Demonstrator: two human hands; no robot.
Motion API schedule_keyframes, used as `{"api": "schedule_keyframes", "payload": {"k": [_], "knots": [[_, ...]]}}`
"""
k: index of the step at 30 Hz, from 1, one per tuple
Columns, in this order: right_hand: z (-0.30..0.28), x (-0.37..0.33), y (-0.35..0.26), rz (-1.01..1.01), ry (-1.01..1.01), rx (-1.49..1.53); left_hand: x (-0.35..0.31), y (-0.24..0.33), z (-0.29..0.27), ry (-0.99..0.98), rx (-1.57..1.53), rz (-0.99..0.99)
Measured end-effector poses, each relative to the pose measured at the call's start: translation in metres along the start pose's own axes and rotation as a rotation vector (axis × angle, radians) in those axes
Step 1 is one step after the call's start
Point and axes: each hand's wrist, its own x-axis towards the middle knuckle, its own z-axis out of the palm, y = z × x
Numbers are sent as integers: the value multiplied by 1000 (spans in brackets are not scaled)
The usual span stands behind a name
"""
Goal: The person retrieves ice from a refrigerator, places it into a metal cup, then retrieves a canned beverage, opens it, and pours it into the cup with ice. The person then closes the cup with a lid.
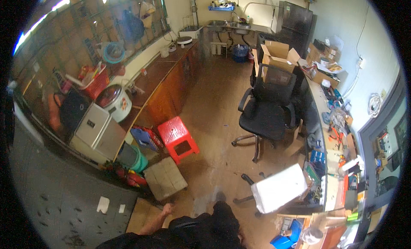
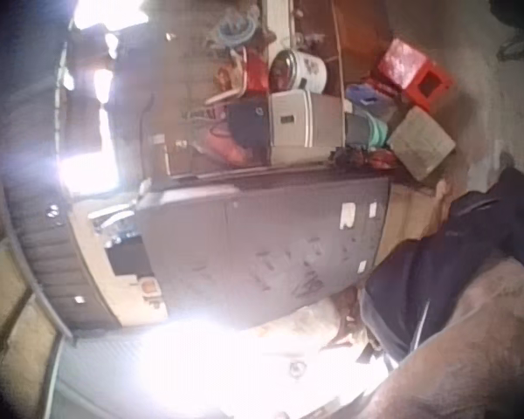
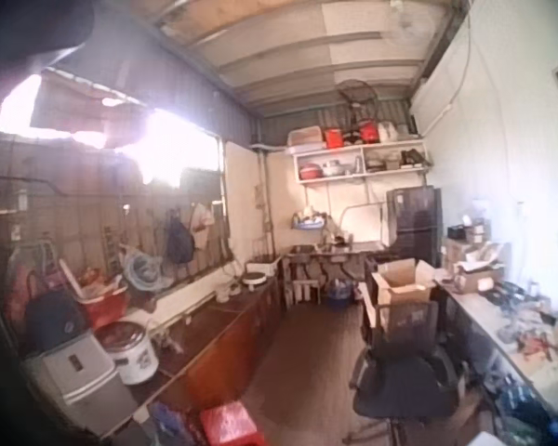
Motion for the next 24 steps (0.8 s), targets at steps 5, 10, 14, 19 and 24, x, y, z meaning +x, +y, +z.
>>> {"api": "schedule_keyframes", "payload": {"k": [5,10,14,19,24], "knots": [[-146,155,-115,-246,257,-128,55,47,-14,118,13,-116],[-297,238,-304,-263,378,46,113,67,-16,107,-128,-361],[-363,323,-369,-338,553,142,226,142,-46,7,-112,-361],[-352,362,-395,-210,437,-60,378,211,-124,-43,81,-150],[-371,367,-464,-33,87,-19,546,303,-235,50,46,-34]]}}
